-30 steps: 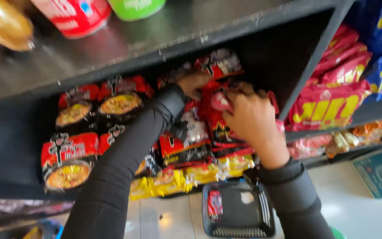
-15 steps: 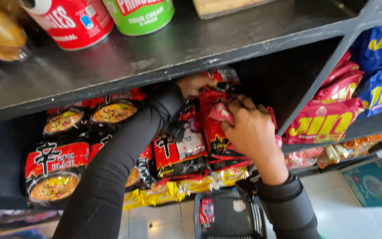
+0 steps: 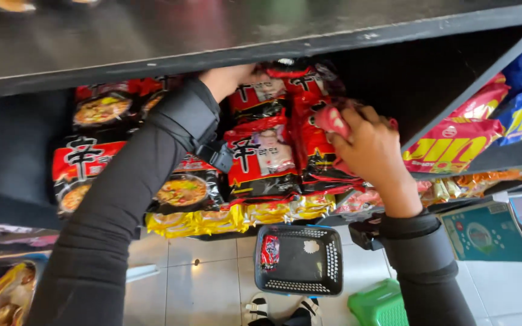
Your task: The person wipes packages of instant noodles on a store shelf using a pink cloth. They pick up the noodle packages, wipe them, and place them back on the shelf or into a shopping basket. The person then moves to another section and wipes a box of glass bottles.
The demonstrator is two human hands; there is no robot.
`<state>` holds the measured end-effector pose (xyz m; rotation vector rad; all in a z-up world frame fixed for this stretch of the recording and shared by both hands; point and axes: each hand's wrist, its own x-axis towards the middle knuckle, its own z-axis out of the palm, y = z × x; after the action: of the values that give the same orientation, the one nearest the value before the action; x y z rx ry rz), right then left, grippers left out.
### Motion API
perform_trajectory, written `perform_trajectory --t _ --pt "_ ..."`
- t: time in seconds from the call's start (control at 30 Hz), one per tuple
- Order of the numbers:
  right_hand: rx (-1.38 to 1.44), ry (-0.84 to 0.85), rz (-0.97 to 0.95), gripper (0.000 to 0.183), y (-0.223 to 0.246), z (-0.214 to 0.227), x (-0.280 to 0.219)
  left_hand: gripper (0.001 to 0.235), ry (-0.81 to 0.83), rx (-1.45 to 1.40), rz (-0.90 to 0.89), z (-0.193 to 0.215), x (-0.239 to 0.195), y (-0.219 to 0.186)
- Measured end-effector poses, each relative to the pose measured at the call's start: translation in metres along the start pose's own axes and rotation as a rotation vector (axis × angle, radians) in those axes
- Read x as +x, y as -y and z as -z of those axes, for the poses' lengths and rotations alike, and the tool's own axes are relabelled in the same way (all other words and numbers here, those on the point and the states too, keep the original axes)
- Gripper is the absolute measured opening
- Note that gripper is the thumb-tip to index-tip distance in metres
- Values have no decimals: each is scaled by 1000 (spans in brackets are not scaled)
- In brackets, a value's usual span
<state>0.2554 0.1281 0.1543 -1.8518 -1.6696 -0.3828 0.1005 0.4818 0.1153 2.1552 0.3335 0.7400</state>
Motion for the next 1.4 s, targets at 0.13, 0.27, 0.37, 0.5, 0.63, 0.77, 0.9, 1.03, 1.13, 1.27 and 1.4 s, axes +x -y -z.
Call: perform_trajectory --t 0.13,0.27,0.37,0.5,0.63,0.77,0.9,1.03,1.13,1.27,1.4 --pt "-27 14 -34 48 3 -3 7 25 -57 -362 527 -11 5 83" --pt "-68 21 -78 47 -2 -13 3 36 -103 -258 686 -21 -5 96" --pt "-41 3 -53 39 -3 -12 -1 60 -87 -147 807 -23 -16 16" --pt "-32 -14 -45 39 -3 -12 0 90 50 328 654 -23 -14 79" --pt "-40 -15 -66 40 -3 -16 0 100 320 884 568 -16 -23 28" --pt "-45 -37 -78 41 -3 -18 0 105 405 856 606 -23 -18 60" --pt "-62 -25 -74 41 -2 -17 -1 104 408 918 681 -25 -20 -2" --pt "-37 -30 -67 38 1 -18 -1 97 383 1013 695 -29 -23 -27" --pt "-74 -35 -61 38 3 -21 -1 83 304 1039 631 -36 -28 -36" --pt "-88 -42 -25 39 4 -21 -4 53 168 884 446 -47 -40 -93" --pt "-94 -55 -5 39 1 -24 -5 71 146 418 212 -101 -41 -91"
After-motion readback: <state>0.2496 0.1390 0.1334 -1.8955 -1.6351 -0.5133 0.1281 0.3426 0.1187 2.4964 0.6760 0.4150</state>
